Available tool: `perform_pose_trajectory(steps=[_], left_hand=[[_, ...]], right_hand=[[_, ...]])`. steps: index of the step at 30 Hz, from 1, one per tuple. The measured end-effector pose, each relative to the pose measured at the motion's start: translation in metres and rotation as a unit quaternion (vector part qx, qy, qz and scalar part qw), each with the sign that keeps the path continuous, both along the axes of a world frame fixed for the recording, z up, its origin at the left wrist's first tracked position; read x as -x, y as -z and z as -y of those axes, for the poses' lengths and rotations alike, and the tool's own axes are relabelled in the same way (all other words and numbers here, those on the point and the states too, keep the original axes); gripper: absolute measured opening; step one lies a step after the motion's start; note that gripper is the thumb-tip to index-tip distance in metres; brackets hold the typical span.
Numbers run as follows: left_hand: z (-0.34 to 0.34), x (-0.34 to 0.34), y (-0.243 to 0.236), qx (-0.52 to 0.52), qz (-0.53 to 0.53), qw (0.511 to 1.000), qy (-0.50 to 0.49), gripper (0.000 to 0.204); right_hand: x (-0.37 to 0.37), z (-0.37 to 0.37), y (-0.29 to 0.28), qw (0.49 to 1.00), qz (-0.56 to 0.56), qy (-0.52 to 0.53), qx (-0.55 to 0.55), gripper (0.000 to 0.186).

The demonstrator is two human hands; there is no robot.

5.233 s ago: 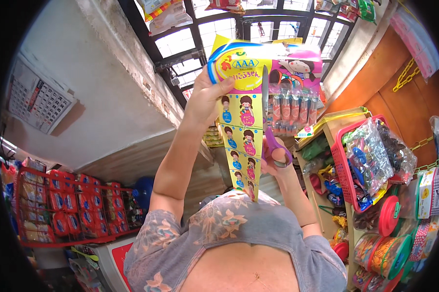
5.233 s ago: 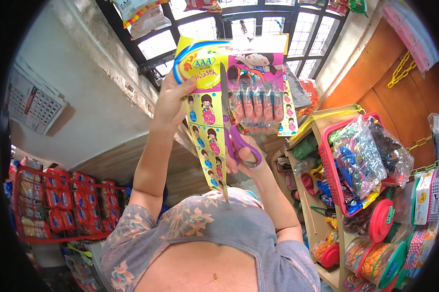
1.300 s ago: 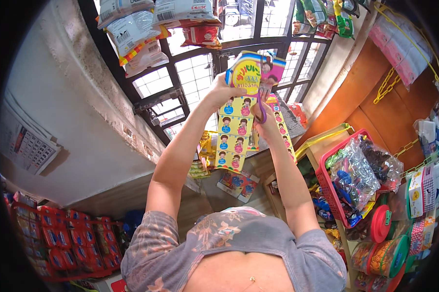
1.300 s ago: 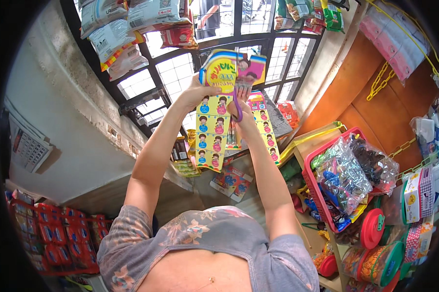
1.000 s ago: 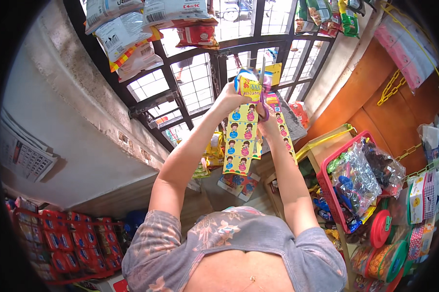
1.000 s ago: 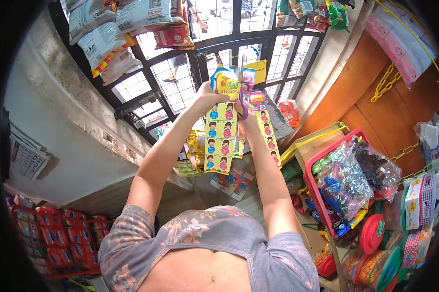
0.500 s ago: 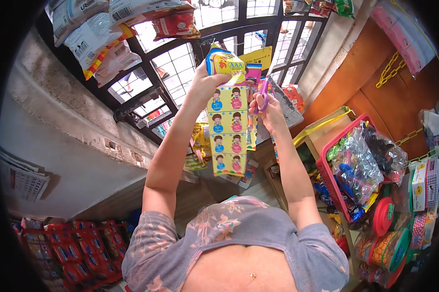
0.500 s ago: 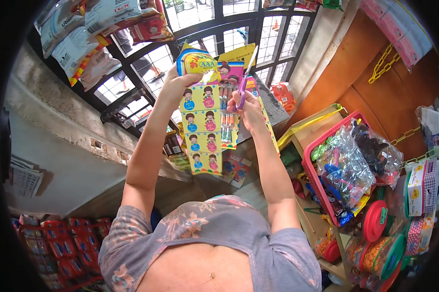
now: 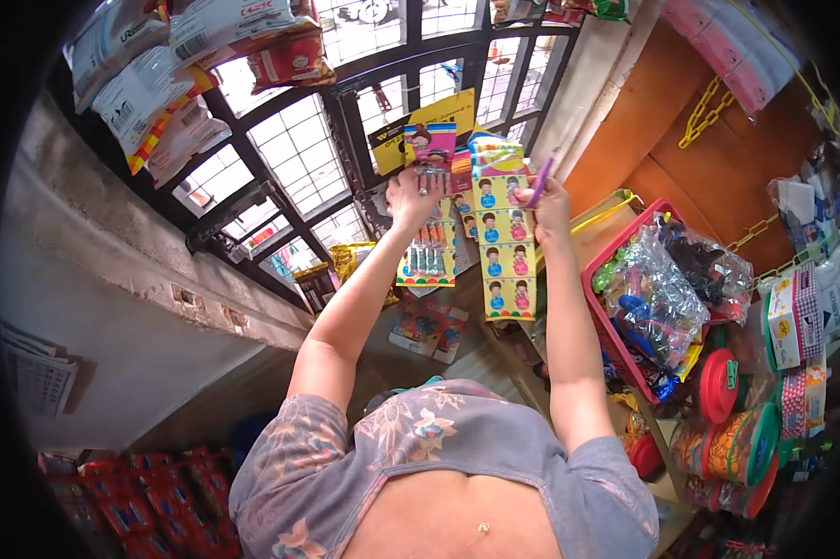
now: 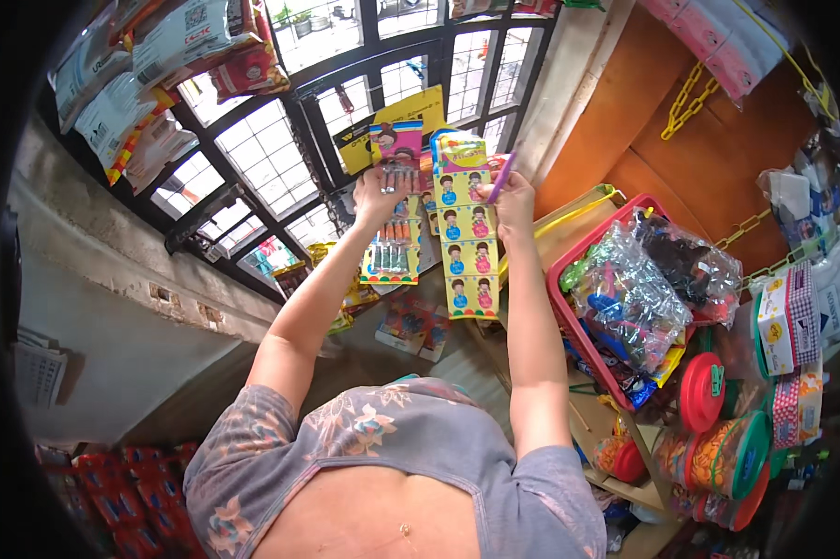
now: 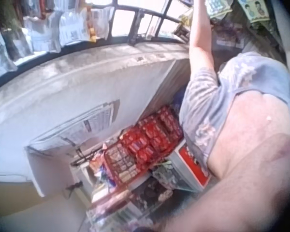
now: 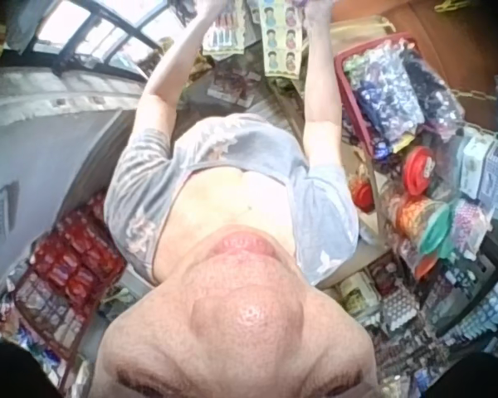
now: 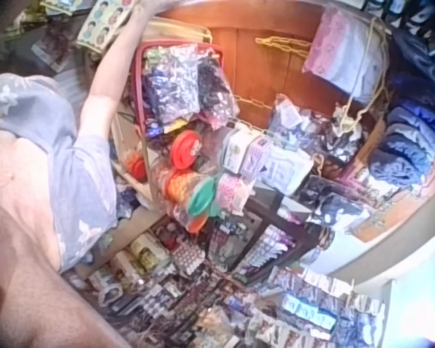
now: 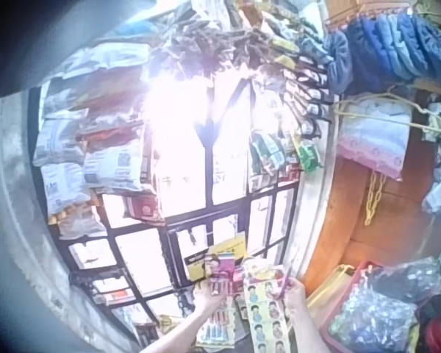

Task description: The person uses scissors to cut a blister pack of lip balms from a cardboard display sheet. They then place the display sheet and a bag of hair accessories onto a shelf. Finally, they hang a plastic bag containing hair accessories on a rack with other items.

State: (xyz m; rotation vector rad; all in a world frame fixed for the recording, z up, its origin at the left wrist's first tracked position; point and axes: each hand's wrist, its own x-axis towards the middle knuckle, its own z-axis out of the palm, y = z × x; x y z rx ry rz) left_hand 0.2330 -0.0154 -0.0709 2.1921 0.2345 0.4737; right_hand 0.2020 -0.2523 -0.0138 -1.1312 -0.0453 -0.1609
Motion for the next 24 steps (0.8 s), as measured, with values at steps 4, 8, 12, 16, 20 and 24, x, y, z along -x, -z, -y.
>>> perform_pose_trajectory(steps=[4,8,12,16,20,24], left_hand=[[0.018,0.000,-0.013,-0.066,-0.054,0.994,0.068,0.064],[-0.003,0.005,-0.012,0.021,0.057,0.997,0.055,0.036],[-0.002,0.018,-0.045,0.027,0.074,0.989,0.125,0.027],[-0.019,0.050,-0.103,0.118,0.053,0.974,0.184,0.047],[-0.049,0.101,-0.149,0.146,0.123,0.950,0.247,0.058],[-0.067,0.142,-0.169,0.258,0.150,0.905,0.304,0.052]], right_hand=[[-0.043,0.034,0.072,0.920,0.004,0.129,0.371,0.018],[-0.032,-0.011,0.056,0.860,-0.027,0.172,0.479,0.017],[-0.024,-0.024,0.049,0.811,-0.069,0.218,0.539,0.017],[-0.024,-0.045,0.056,0.831,-0.081,0.244,0.493,0.019],[-0.020,-0.072,0.059,0.857,-0.055,0.248,0.449,0.020],[-0.021,-0.072,0.068,0.876,-0.057,0.257,0.403,0.029]])
